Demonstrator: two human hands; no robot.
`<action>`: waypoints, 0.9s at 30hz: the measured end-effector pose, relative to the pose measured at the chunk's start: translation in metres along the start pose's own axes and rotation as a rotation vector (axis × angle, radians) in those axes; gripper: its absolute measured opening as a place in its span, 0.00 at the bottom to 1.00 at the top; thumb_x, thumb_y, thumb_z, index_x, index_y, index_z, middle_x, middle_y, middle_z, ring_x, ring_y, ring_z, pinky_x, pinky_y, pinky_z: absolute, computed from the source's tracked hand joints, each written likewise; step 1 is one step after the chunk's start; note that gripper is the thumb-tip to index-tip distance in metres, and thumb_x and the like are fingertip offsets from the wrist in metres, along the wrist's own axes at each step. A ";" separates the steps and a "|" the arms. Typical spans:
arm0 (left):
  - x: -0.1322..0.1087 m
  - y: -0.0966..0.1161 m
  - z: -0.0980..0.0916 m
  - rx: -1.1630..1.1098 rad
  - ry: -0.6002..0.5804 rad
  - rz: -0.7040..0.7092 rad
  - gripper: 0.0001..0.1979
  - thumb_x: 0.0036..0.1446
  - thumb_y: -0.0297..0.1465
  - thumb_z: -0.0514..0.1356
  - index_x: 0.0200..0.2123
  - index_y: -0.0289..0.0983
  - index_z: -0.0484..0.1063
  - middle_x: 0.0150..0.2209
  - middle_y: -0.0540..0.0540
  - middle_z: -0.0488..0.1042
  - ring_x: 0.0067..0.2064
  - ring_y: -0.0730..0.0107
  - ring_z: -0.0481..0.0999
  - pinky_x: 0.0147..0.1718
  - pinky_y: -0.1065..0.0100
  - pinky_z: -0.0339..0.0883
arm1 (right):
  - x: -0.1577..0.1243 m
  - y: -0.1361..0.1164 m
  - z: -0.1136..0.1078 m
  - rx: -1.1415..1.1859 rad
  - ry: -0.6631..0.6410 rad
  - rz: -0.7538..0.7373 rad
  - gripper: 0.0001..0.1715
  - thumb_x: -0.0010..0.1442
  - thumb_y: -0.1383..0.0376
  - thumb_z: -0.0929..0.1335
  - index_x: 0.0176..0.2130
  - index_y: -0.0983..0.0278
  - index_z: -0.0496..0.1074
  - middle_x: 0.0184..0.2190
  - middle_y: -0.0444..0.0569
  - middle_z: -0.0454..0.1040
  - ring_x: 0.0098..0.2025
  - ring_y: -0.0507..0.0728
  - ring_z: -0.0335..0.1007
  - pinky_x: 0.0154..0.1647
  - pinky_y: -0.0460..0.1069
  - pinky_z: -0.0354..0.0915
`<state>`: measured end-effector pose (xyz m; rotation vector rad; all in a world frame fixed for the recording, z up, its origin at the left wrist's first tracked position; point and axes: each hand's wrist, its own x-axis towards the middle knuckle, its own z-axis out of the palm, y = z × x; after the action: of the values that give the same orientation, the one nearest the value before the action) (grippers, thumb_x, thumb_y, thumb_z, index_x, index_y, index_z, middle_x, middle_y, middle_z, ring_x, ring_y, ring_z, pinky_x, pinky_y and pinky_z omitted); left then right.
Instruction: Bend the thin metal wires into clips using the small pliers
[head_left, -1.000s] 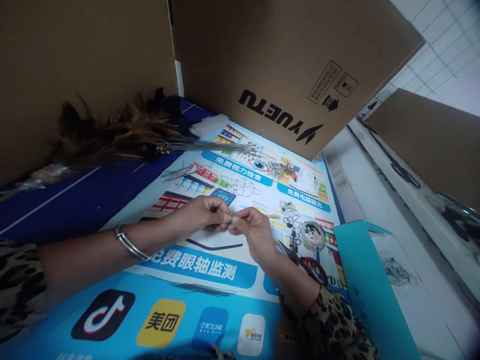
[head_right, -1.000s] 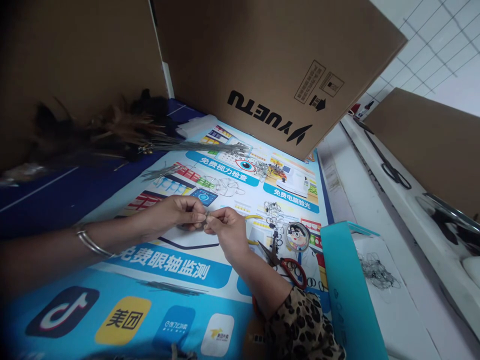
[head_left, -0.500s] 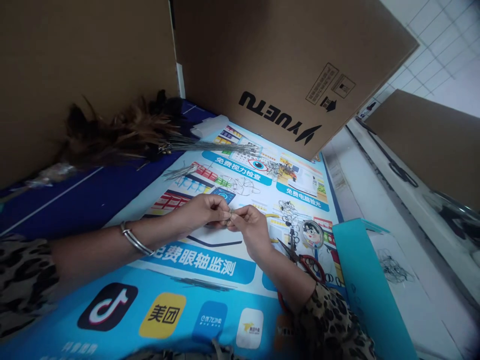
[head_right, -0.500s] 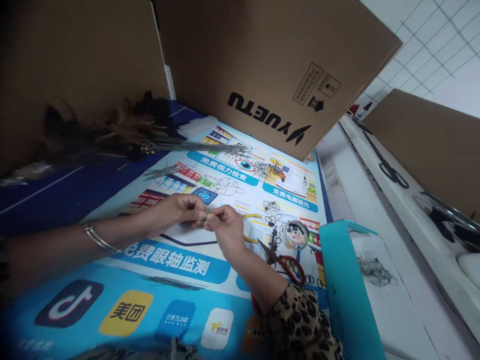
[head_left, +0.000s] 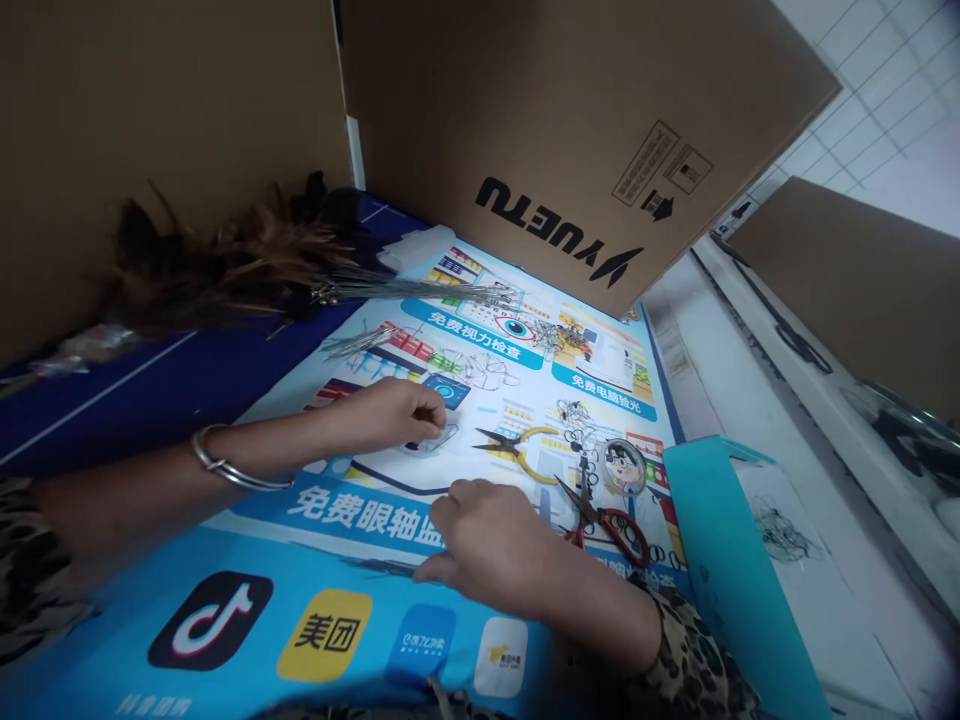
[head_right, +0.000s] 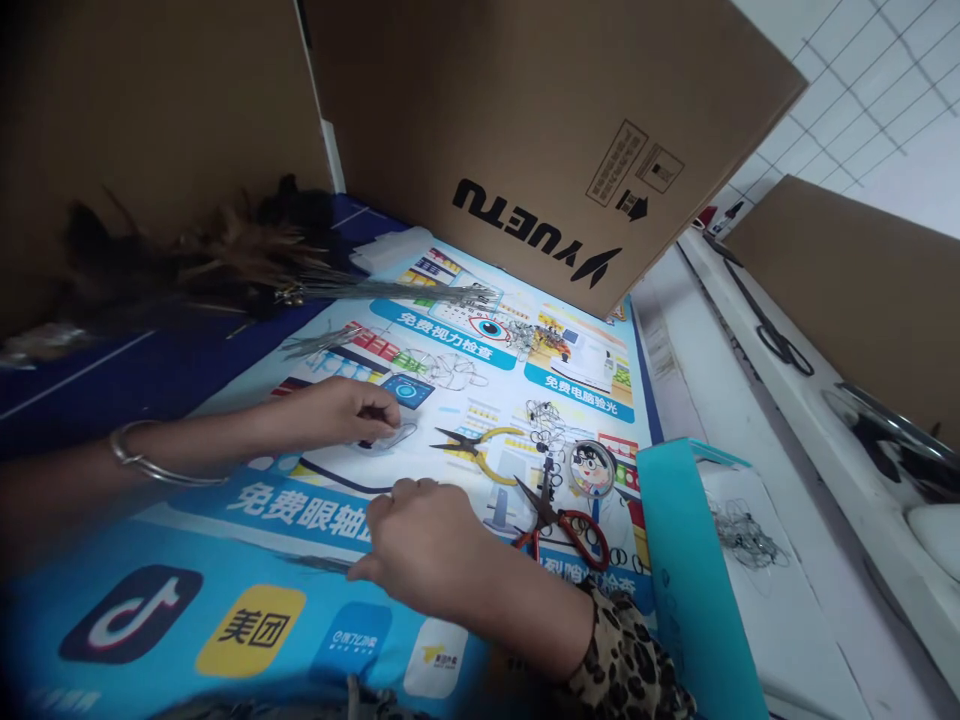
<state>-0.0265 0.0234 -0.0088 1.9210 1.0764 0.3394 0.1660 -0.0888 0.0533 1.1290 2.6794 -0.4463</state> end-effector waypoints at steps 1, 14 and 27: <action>0.000 0.001 0.000 0.040 0.010 -0.002 0.08 0.52 0.34 0.60 0.33 0.38 0.77 0.27 0.51 0.76 0.28 0.70 0.71 0.25 0.72 0.56 | -0.001 -0.006 0.003 -0.068 -0.004 -0.024 0.25 0.59 0.49 0.70 0.40 0.69 0.71 0.37 0.56 0.75 0.36 0.62 0.72 0.31 0.52 0.66; -0.002 0.008 0.003 0.207 0.093 0.036 0.09 0.54 0.35 0.59 0.33 0.39 0.78 0.28 0.50 0.78 0.31 0.66 0.74 0.27 0.70 0.56 | -0.001 -0.013 0.012 -0.167 -0.080 -0.210 0.04 0.60 0.69 0.64 0.34 0.66 0.69 0.31 0.50 0.73 0.30 0.57 0.68 0.22 0.49 0.58; -0.008 0.012 0.002 0.121 0.349 0.118 0.08 0.58 0.34 0.58 0.32 0.38 0.76 0.28 0.52 0.77 0.31 0.71 0.74 0.30 0.72 0.59 | -0.011 -0.029 0.005 -0.256 -0.068 -0.251 0.08 0.47 0.71 0.70 0.31 0.68 0.68 0.28 0.53 0.69 0.29 0.58 0.65 0.20 0.48 0.59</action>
<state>-0.0233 0.0131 0.0009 2.0871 1.2324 0.7103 0.1526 -0.1168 0.0571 0.6996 2.7295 -0.1666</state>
